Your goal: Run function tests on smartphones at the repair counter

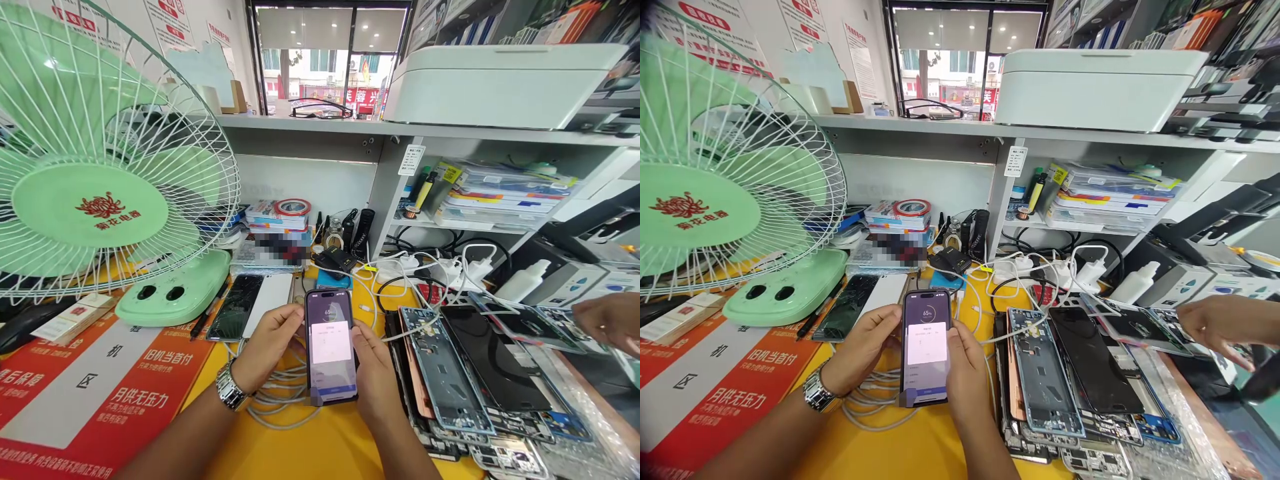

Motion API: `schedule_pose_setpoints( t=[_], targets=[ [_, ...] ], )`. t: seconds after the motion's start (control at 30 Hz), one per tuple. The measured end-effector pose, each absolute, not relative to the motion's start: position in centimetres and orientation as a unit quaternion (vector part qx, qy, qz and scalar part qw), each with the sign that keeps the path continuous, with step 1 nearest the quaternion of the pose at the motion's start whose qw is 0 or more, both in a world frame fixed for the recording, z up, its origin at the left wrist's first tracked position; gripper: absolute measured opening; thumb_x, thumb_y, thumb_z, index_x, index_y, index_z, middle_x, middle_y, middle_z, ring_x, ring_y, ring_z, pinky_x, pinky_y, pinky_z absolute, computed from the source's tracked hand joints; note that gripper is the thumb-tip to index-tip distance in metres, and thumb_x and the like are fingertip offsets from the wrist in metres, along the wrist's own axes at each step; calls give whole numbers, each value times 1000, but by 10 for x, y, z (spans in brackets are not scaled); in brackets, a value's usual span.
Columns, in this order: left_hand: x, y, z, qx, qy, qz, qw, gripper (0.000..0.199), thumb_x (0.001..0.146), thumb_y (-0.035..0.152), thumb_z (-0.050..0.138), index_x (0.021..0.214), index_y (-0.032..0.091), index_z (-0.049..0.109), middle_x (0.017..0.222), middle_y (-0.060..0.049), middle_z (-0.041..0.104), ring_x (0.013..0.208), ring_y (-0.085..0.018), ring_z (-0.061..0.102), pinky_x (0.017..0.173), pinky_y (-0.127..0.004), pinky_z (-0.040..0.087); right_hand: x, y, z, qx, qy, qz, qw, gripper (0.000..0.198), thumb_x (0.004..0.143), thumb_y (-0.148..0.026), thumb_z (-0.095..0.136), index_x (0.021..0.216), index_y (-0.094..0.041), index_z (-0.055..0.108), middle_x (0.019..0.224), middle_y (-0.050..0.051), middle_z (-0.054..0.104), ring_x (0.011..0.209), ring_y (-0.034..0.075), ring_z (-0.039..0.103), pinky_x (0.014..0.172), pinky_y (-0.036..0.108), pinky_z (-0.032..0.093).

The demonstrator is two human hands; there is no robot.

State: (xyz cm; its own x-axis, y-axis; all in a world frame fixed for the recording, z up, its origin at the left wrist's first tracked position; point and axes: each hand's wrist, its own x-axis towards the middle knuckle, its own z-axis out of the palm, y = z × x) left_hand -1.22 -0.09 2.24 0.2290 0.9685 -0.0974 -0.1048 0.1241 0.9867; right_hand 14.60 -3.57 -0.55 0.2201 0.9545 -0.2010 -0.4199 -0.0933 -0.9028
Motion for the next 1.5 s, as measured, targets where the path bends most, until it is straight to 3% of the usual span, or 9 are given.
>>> schedule_pose_setpoints(
  t=[0.5, 0.67, 0.77, 0.97, 1.23, 1.5],
  targets=[
    [-10, -3, 21, 493, 450, 450, 593, 35, 84, 50, 61, 78, 16, 69, 64, 0, 61, 59, -15, 59, 49, -23, 50, 147, -40, -7, -481, -310, 532, 624, 40, 78, -52, 69, 99, -19, 75, 96, 9, 76, 84, 26, 67, 72, 34, 51],
    [-11, -3, 20, 470, 449, 485, 584, 32, 80, 49, 67, 93, 20, 64, 75, 1, 62, 62, -14, 59, 47, -22, 51, 146, -39, -9, -486, -259, 524, 650, 40, 71, -51, 76, 94, -19, 75, 94, 8, 77, 84, 26, 68, 71, 34, 52],
    [-11, -3, 19, 460, 448, 498, 583, 30, 80, 47, 70, 90, 20, 62, 76, 1, 60, 63, -13, 58, 46, -22, 51, 146, -39, -9, -493, -255, 523, 647, 42, 69, -52, 76, 95, -19, 75, 94, 9, 77, 82, 26, 68, 69, 34, 51],
    [-11, -3, 21, 428, 455, 503, 598, 32, 72, 45, 77, 85, 16, 68, 83, -4, 67, 73, -16, 61, 49, -22, 52, 148, -43, -5, -504, -340, 493, 622, 42, 80, -53, 66, 104, -18, 73, 100, 9, 76, 84, 25, 67, 70, 33, 50],
    [-8, -1, 21, 365, 463, 506, 629, 33, 65, 42, 83, 81, 14, 73, 79, -5, 68, 72, -14, 61, 45, -17, 43, 150, -47, 1, -532, -456, 378, 605, 32, 92, -44, 54, 100, -19, 73, 94, 6, 74, 88, 22, 65, 78, 30, 48],
    [-9, -2, 24, 359, 446, 495, 653, 31, 67, 42, 82, 78, 15, 70, 73, -1, 61, 64, -9, 52, 43, -14, 37, 149, -45, 1, -532, -413, 406, 618, 35, 84, -49, 61, 96, -19, 74, 97, 7, 75, 87, 23, 65, 81, 33, 48]
  ],
)
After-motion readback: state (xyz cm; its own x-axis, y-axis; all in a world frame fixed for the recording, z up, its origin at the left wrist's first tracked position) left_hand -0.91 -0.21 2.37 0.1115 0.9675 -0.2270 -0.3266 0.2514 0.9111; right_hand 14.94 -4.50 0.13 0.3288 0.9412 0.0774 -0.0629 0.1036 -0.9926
